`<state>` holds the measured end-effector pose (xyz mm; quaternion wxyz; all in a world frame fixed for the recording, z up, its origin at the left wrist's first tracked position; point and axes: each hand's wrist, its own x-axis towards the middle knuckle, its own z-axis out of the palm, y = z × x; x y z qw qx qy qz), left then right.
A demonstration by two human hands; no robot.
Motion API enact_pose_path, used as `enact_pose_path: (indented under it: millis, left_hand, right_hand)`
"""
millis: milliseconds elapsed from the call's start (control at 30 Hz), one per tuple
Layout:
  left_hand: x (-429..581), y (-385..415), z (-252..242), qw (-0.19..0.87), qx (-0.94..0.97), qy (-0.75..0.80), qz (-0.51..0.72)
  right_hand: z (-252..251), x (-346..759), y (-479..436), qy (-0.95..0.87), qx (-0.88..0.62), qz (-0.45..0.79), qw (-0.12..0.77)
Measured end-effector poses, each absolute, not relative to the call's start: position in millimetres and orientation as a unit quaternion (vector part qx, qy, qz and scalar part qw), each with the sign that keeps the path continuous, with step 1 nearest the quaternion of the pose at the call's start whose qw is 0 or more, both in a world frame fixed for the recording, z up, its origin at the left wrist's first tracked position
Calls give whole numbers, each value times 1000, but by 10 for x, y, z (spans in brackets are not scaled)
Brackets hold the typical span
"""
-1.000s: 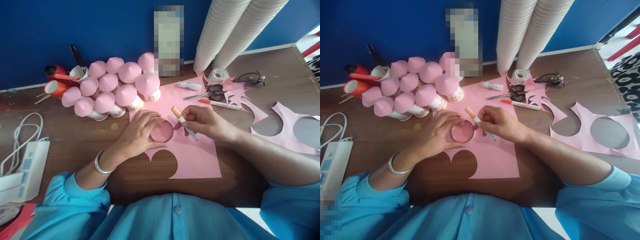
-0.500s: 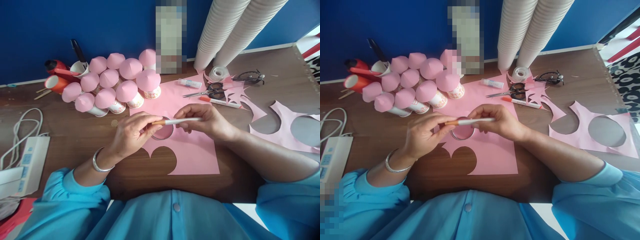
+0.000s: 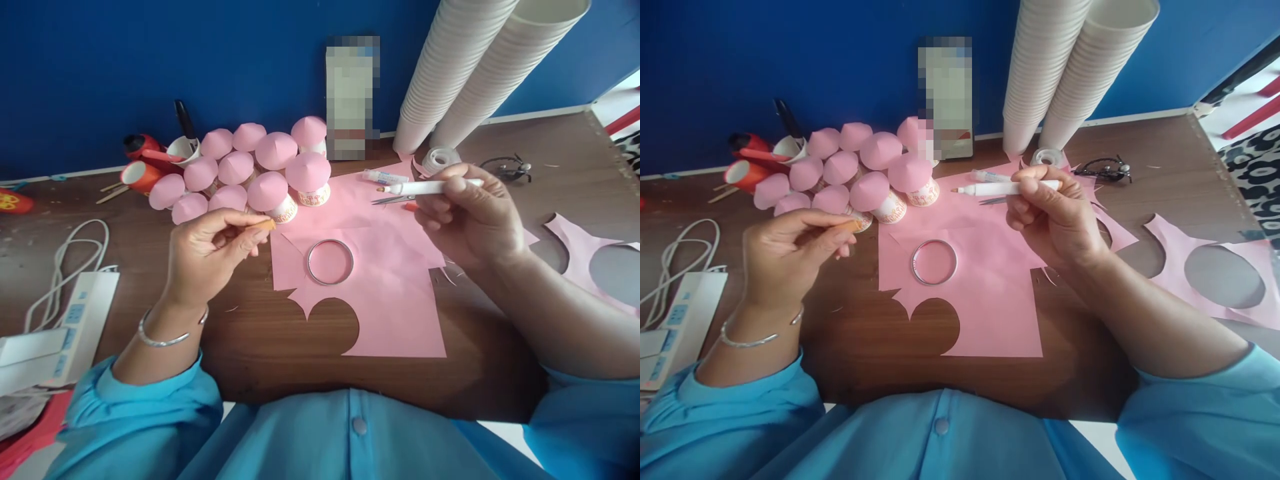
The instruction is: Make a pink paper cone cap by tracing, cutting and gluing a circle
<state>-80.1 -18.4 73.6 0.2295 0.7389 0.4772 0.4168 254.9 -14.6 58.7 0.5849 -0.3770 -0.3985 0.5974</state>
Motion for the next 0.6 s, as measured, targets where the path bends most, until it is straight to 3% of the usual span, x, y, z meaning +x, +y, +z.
enact_pose_path:
  millis: [333, 600]
  left_hand:
    - [-1466, -299, 151, 148, 790, 534, 264]
    - [-1446, -316, 147, 88, 826, 504, 236]
  right_hand:
    - [238, 2467, -35, -420, -442, 594, 524]
    - [191, 2456, -76, -382, -436, 617, 532]
